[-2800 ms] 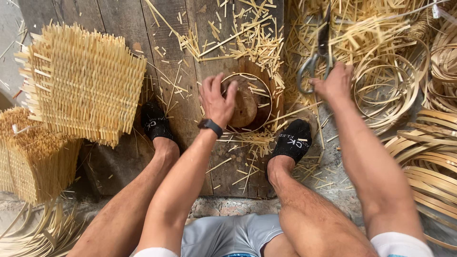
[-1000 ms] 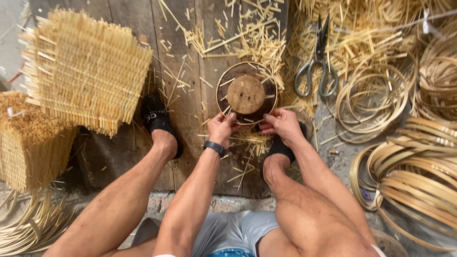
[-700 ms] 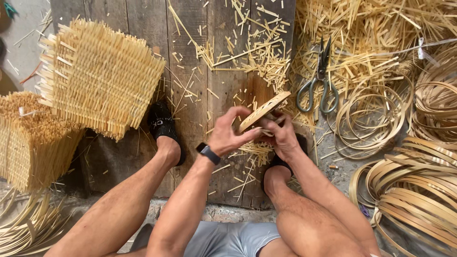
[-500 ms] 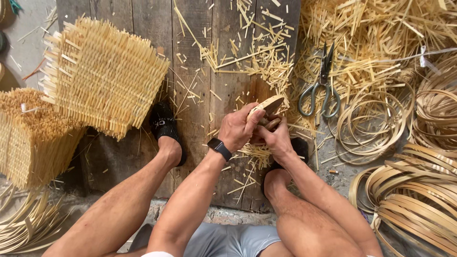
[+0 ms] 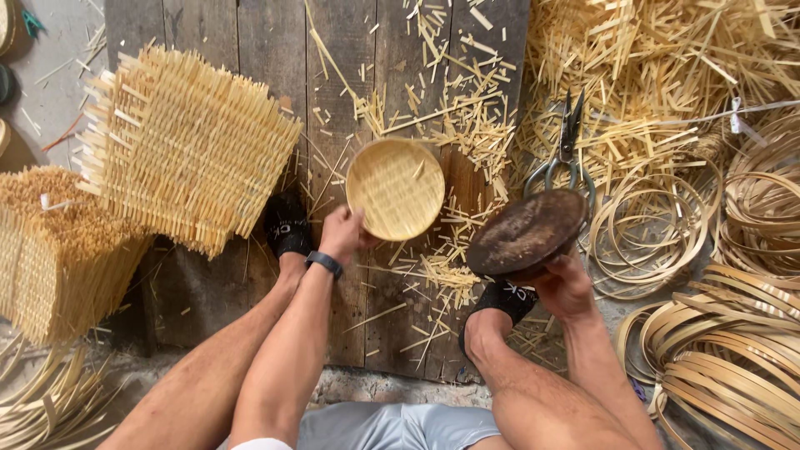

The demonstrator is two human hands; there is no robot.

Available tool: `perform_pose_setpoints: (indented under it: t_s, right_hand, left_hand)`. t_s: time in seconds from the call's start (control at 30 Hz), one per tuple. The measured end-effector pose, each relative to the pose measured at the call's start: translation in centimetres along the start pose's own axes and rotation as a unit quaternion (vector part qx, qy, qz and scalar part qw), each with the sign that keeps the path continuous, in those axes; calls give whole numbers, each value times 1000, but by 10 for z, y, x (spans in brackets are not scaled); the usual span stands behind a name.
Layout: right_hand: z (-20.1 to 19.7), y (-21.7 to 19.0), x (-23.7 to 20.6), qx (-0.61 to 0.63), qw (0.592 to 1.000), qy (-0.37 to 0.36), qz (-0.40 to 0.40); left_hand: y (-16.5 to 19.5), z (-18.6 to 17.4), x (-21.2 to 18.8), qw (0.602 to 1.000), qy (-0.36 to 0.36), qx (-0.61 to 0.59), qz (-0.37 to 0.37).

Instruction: The person sits on the floor of a bamboo workshop and assembles woven bamboo trays. They trim the edge of a square woven bamboo sheet with scissors over a round wooden mold, fit a curved bamboo rim ring around the woven sheet, press the sheet into the mold to shape it, and set finished trays onto a stack.

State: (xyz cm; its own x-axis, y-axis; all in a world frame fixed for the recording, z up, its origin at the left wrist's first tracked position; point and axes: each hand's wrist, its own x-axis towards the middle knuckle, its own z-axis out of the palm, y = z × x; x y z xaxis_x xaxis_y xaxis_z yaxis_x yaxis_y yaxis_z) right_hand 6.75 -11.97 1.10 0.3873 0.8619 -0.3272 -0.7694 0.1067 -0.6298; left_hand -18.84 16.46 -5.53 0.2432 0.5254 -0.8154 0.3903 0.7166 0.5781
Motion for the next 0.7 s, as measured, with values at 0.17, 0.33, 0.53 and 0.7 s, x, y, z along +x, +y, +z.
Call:
perform_pose_setpoints:
  t_s: [0.17,0.33,0.53,0.7]
  right_hand:
    - [-20,-10,-23,-46,997,57,-1]
    - [-34,4,-30,-28,995,99,-14]
    - [-11,27,-1,14,998,48,26]
    - [17,38,34,-11,993,31,113]
  left_hand:
    - [53,25,11,994,-38,80,-67]
    - [150,117,65,950,-104,-256,148]
    - [78,155,13,972,-137,181,55]
    - [-17,128,-16,995,-58,-75,19]
